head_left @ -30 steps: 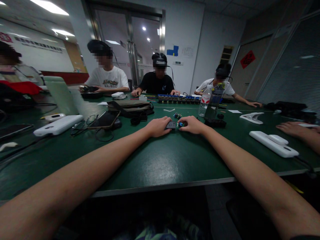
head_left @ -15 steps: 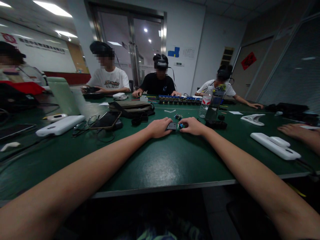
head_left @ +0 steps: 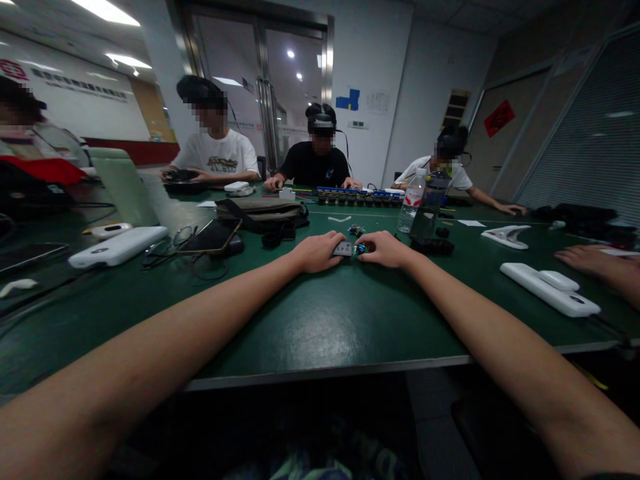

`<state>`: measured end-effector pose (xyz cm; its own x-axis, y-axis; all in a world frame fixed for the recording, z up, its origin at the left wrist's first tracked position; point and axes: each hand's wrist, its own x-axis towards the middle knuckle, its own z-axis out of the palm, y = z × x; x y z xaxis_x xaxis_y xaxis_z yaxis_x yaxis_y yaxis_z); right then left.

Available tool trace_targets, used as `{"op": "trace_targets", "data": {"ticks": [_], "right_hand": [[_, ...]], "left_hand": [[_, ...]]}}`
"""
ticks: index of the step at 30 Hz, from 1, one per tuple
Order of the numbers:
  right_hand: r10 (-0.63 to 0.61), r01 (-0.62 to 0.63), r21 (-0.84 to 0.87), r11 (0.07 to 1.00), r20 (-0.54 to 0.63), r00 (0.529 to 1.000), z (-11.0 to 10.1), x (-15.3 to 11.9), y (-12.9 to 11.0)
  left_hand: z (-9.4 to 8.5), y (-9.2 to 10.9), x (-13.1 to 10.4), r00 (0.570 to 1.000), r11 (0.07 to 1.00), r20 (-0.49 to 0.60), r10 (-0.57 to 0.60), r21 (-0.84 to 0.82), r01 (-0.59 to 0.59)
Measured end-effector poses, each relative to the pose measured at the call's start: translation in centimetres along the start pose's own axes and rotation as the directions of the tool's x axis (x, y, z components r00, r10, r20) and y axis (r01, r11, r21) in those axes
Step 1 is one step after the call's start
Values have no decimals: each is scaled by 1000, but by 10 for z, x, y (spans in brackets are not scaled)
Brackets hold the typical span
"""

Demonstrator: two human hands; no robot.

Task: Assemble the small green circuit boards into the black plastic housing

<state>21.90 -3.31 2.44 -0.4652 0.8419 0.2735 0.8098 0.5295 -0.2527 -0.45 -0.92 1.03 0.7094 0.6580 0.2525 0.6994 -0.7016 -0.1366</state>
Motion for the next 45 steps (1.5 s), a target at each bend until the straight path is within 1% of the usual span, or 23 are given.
{"op": "trace_targets", "data": {"ticks": [8, 16, 24, 36, 45], "right_hand": [[-12, 12, 9, 1000, 6, 1000, 0, 0, -2], [-13, 13, 16, 1000, 2, 1000, -2, -1, 0], [1, -1, 21, 1000, 5, 1000, 0, 0, 2], [11, -11, 32, 999, 0, 1000, -2, 0, 3], [36, -34, 60, 998, -27, 999, 3, -2, 4]], "left_hand": [[-3, 1, -1, 1000, 1000, -2, 9, -7, -9], [-3, 1, -1, 1000, 999, -10, 8, 31, -7], [-2, -1, -1, 999, 1000, -30, 23, -1, -23], [-3, 1, -1, 1000, 999, -15, 26, 25, -25], [-6, 3, 0, 1000, 1000, 5, 5, -6, -5]]}}
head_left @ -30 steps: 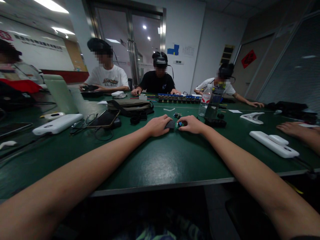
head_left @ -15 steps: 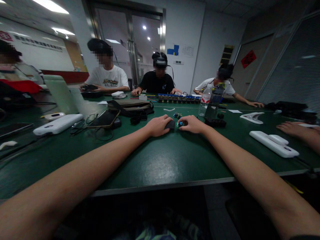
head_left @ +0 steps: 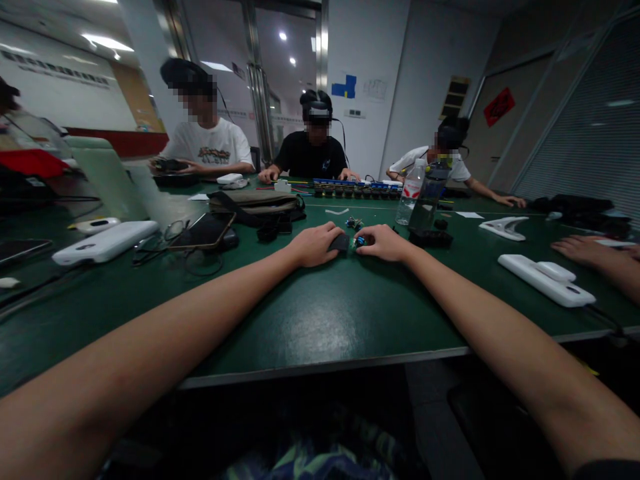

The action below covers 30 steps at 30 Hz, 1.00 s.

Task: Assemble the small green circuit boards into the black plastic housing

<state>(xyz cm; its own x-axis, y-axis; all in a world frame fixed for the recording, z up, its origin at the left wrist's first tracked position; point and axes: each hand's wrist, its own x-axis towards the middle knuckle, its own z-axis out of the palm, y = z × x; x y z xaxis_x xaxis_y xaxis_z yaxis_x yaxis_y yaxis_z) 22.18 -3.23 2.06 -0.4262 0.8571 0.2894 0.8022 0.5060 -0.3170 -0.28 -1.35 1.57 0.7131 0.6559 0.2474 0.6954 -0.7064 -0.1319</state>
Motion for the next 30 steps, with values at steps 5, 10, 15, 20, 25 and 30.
{"op": "trace_targets", "data": {"ticks": [5, 10, 15, 20, 25, 30], "right_hand": [[64, -60, 36, 998, -128, 990, 11, 0, -1], [147, -121, 124, 985, -222, 964, 27, 1, -3], [164, -112, 187, 976, -288, 943, 32, -2, -6], [173, -97, 270, 958, -271, 947, 28, -10, -6], [231, -132, 397, 908, -211, 950, 24, -18, -3], [223, -147, 404, 903, -146, 964, 14, -22, -3]], "left_hand": [[7, -3, 2, 999, 994, -30, -31, -102, 28], [21, -9, 8, 994, 973, -77, -79, -223, 60], [25, -11, 13, 994, 941, -63, -91, -333, 65], [26, -9, 17, 993, 908, -22, -114, -409, 95], [25, -11, 14, 977, 877, 73, -199, -431, 211], [22, -12, 5, 965, 851, 145, -217, -456, 260]]}}
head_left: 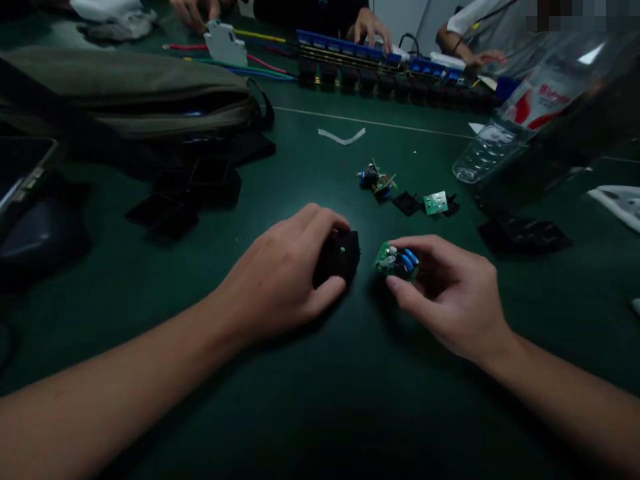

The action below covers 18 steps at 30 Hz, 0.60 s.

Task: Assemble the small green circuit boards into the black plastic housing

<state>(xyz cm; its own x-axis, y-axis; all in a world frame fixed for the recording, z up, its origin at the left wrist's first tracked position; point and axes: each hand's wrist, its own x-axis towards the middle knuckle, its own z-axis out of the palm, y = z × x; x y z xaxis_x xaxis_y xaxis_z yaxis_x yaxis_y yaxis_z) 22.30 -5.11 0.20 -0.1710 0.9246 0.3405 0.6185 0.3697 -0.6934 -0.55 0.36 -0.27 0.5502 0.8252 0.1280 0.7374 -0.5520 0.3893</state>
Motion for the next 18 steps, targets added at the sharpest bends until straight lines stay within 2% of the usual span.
{"op": "trace_targets", "data": {"ticks": [8, 13, 18], "right_hand": [[-5, 6, -33, 999, 30, 1000, -1, -8, -14], [-17, 19, -72, 997, 19, 1000, -1, -8, -11], [-18, 14, -69, 997, -52, 998, 1, -8, -5]], "left_hand": [[-2, 2, -12, 992, 998, 128, -12, -66, 20], [-3, 4, -9, 998, 1000, 58, 8, -29, -7], [-5, 10, -9, 998, 998, -18, 58, 37, -58]]}}
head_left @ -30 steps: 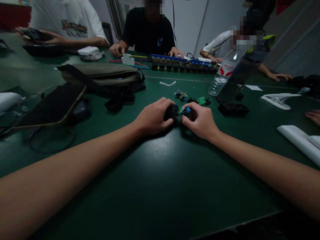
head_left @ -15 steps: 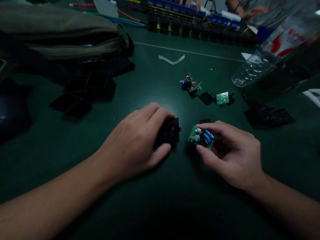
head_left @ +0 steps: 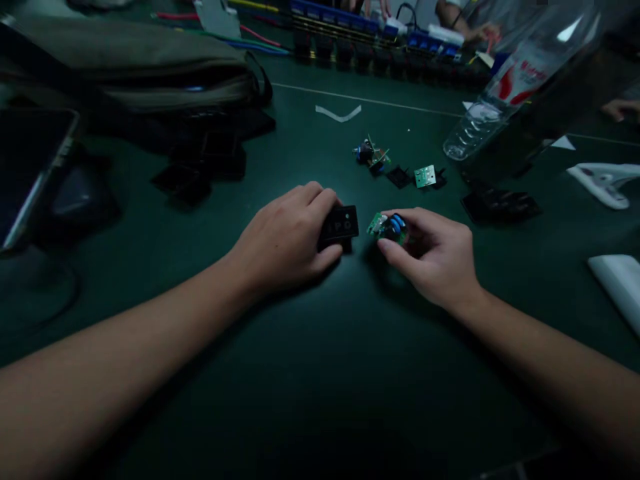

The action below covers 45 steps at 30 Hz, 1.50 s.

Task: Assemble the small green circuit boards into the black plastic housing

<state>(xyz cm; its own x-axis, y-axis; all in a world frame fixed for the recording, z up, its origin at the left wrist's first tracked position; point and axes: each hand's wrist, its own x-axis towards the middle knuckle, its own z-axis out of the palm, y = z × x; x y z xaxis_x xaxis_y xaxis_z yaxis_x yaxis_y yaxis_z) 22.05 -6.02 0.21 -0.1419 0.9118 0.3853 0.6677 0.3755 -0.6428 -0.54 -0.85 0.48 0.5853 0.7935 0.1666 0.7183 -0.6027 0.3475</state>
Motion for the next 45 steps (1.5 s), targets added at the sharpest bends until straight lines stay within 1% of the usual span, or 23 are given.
{"op": "trace_targets", "data": {"ticks": [4, 8, 11, 14, 18, 22, 25, 28, 31, 34, 38, 42, 45], "right_hand": [[2, -1, 31, 1000, -11, 1000, 4, 3, 5], [-54, 54, 12, 998, -18, 998, 7, 9, 10], [-102, 101, -14, 995, -48, 994, 9, 14, 12], [-142, 141, -35, 989, -49, 989, 12, 18, 13], [-166, 162, -70, 984, -59, 984, 16, 22, 13], [-191, 182, -104, 978, -78, 979, 19, 23, 13], [-228, 215, -129, 968, -101, 968, 25, 29, 14], [-280, 263, -141, 955, -118, 953, 36, 38, 13], [-311, 295, -136, 946, -121, 943, 46, 48, 10], [-309, 294, -128, 947, -118, 944, 52, 54, 9], [-274, 260, -140, 955, -95, 957, 51, 55, 9], [-234, 224, -124, 967, -75, 969, 48, 54, 8], [-205, 199, -95, 975, -54, 977, 46, 53, 5]], "left_hand": [[2, -1, 1, 999, 999, -34, 41, 17, -41], [5, -6, 10, 996, 997, -57, 74, 27, -72], [5, -8, 15, 994, 996, -78, 71, 54, -67], [4, -8, 16, 993, 997, -99, 59, 60, -53], [3, -11, 18, 994, 999, -99, 46, 31, -43], [0, -16, 23, 993, 998, -119, 17, 56, -11], [-2, -18, 25, 991, 996, -132, -9, 82, 20], [-3, -19, 26, 993, 996, -121, -7, 84, 17], [-2, -23, 27, 989, 998, -147, -3, 60, 12], [-2, -30, 27, 986, 999, -168, 22, 35, -17], [-4, -37, 27, 982, 998, -178, 57, 23, -54], [-6, -39, 26, 985, 994, -133, 113, 14, -112], [-7, -39, 27, 983, 991, -129, 133, 22, -131]]}}
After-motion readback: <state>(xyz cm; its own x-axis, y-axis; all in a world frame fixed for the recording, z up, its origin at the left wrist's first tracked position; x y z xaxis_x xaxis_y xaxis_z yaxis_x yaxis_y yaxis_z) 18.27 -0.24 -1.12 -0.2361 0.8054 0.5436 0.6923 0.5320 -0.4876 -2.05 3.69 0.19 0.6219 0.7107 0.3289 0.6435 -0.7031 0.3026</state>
